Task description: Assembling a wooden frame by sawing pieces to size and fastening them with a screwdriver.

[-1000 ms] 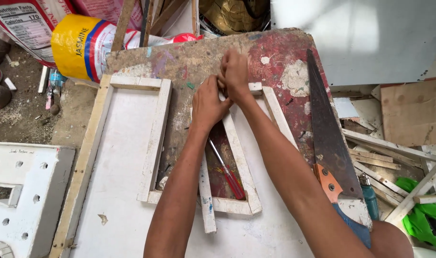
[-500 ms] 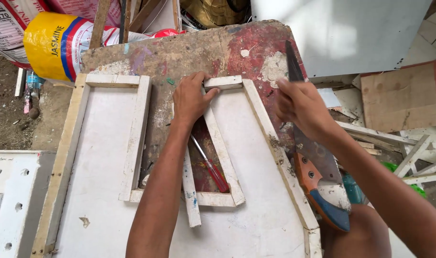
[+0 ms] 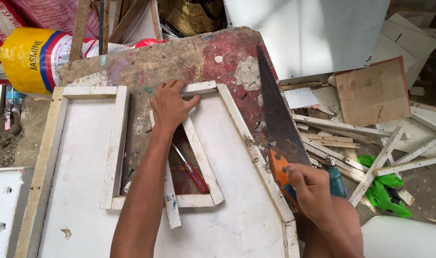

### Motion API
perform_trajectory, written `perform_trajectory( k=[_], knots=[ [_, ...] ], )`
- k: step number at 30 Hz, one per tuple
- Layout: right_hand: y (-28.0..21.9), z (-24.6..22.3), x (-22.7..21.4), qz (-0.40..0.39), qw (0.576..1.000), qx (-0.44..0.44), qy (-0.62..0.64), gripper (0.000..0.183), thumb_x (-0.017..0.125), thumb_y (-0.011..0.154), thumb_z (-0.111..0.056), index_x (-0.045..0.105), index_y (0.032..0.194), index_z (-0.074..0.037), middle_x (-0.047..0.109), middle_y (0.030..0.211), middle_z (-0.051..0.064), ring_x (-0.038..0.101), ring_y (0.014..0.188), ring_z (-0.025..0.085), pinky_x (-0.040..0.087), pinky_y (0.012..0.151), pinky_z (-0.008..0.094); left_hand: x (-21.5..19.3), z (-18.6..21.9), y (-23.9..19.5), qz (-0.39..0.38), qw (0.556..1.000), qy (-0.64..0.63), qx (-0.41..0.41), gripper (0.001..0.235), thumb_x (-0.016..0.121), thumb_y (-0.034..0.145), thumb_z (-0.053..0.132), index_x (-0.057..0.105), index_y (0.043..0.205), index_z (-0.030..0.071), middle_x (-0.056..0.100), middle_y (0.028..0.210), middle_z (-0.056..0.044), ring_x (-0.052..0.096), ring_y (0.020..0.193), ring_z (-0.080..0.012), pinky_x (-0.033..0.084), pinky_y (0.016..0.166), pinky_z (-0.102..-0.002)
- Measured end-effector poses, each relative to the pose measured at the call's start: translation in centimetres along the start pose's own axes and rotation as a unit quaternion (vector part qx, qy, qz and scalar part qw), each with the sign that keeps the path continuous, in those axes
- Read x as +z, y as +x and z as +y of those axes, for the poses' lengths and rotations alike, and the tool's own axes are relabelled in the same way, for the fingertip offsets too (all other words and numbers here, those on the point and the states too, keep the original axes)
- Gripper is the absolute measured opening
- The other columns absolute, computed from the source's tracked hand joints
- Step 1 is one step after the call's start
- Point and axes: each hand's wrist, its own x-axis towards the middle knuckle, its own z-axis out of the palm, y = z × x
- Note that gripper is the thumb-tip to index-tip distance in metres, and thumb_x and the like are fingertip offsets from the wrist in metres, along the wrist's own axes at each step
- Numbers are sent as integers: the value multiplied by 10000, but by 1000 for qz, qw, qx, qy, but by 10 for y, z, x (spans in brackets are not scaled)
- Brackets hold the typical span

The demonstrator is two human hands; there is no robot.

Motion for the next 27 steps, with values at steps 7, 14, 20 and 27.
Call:
perform_trajectory(
  k=[7,14,20,27],
  knots=[
    [-8,-4,13,-54,988,-100,-109,451,547,1023,-204,372,620,-103,343,567,8,317,506,155,285,502,325,5,1,2,-6,1000,16,-11,413,682,833,556,627,980,173,648,1024,14,542,1043,-290,462,656,-510],
    [-4,-1,17,-58,985,-109,-119,447,561,1024,-212,402,622,-100,352,554,10,309,495,159,264,498,338,1,2,5,12,999,35,-4,465,707,823,605,654,954,162,659,948,19,574,989,-283,424,627,-481],
    [-4,-1,20,-58,979,-119,-156,440,569,1026,-233,423,629,-111,397,552,9,346,484,153,283,484,345,4,-1,2,36,998,49,13,462,715,829,603,702,997,173,667,944,20,585,953,-302,431,581,-489],
    [-3,5,30,-39,987,-10,-154,468,637,1004,-262,531,575,-106,469,430,63,461,409,203,391,445,296,-6,39,-28,6,980,201,-8,576,621,998,394,547,1486,96,582,1493,-120,445,1429,-399,376,1133,-594]
  ],
)
